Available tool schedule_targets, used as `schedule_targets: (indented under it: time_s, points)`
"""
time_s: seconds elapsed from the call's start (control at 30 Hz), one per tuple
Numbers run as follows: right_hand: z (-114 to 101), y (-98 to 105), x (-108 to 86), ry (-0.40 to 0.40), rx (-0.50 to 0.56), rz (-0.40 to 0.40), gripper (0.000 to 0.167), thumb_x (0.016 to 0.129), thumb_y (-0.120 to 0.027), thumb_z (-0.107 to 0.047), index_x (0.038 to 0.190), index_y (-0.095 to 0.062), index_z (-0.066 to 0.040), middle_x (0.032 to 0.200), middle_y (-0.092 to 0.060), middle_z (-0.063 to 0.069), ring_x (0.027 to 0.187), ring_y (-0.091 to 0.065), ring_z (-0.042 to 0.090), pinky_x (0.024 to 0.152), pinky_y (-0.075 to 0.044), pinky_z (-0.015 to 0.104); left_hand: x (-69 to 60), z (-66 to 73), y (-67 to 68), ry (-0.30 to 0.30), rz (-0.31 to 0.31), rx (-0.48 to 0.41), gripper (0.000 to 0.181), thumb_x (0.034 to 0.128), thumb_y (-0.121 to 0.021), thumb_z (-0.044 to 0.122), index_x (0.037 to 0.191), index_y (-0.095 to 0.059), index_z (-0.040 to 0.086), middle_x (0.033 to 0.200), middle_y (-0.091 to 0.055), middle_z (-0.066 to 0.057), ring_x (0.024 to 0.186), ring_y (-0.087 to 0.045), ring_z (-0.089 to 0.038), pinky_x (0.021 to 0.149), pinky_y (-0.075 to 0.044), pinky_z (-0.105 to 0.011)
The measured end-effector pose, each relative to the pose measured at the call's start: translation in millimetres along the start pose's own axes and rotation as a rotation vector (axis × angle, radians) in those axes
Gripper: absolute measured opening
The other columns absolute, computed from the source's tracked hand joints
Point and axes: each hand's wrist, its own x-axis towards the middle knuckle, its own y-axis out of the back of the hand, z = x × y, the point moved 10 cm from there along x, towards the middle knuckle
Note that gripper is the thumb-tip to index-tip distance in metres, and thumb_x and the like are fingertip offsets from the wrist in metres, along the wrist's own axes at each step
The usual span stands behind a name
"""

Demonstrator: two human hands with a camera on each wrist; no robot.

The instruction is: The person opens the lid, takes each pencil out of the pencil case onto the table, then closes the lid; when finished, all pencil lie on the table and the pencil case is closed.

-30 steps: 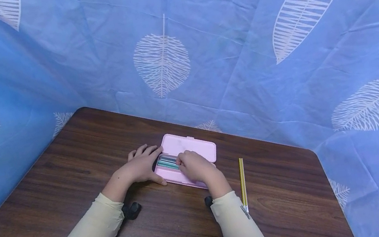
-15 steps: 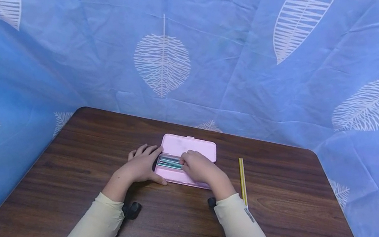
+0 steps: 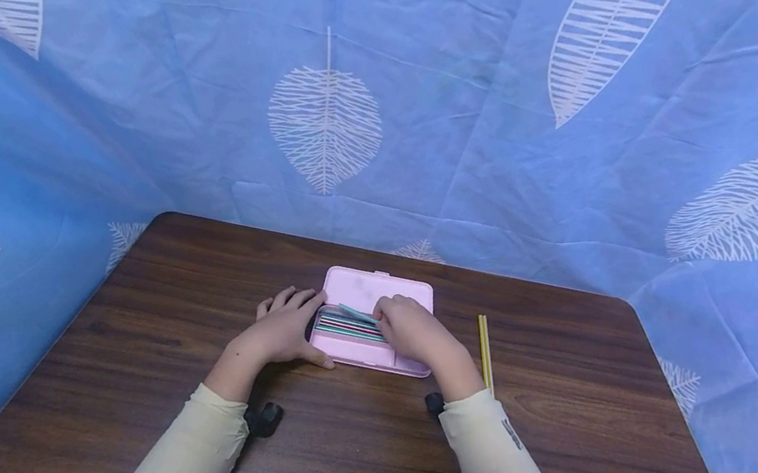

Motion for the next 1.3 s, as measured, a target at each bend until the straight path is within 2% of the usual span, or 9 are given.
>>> schedule_targets:
  time_s: [0.27,0.63,0.83,0.97,1.3]
  points:
    - [13,6,-7.9,-0.037,0.0,0.018,0.011,0.108,-0.062,-0.013,0.113,-0.067,-0.005,0.089,-0.061,0.006,0.08,-0.053,0.019,0.079,-0.049,0.038,-0.9,0.5,1.6,-0.001,0.0,0.002,0.125,0.077,-0.089,0.066,0.172,-0.025,0.017,0.179,-0.025,-0.013,0.167,-0.012,-0.044,0.13,-0.014,-0.072]
    - [38,18,-21.9,-0.094,0.001,0.044,0.016,0.107,-0.062,-0.015,0.118,-0.067,-0.005,0.1,-0.068,0.011,0.089,-0.059,0.023,0.085,-0.053,0.044,-1.3,1.0,1.1,0.001,-0.003,-0.007,0.124,0.0774,-0.09,0.065,0.172,-0.025,0.017,0.179,-0.025,-0.013,0.167,-0.012,-0.044,0.129,-0.015,-0.072]
    - [57,25,-34.3,-0.122,0.019,0.061,0.017,0.107,-0.063,-0.014,0.12,-0.066,-0.003,0.094,-0.064,0.011,0.083,-0.055,0.022,0.075,-0.049,0.038,-1.5,0.8,1.3,0.004,-0.004,0.003,0.125,0.0773,-0.089,0.065,0.172,-0.025,0.017,0.179,-0.025,-0.013,0.167,-0.012,-0.044,0.129,-0.015,-0.072]
    - [70,31,-42.9,-0.151,0.072,0.07,0.018,0.108,-0.061,-0.012,0.121,-0.065,-0.002,0.089,-0.06,0.009,0.076,-0.052,0.02,0.07,-0.044,0.033,-1.3,0.6,2.0,0.004,-0.006,0.01,0.125,0.0776,-0.089,0.066,0.172,-0.024,0.017,0.179,-0.025,-0.013,0.167,-0.012,-0.045,0.129,-0.015,-0.072]
    - [100,39,-66.0,-0.248,0.163,0.058,0.019,0.109,-0.058,-0.012,0.123,-0.062,0.001,0.087,-0.058,0.009,0.071,-0.05,0.019,0.065,-0.044,0.033,-0.7,-0.3,1.6,0.005,-0.008,0.006,0.125,0.0773,-0.089,0.067,0.172,-0.024,0.018,0.179,-0.025,-0.013,0.168,-0.012,-0.044,0.129,-0.015,-0.072]
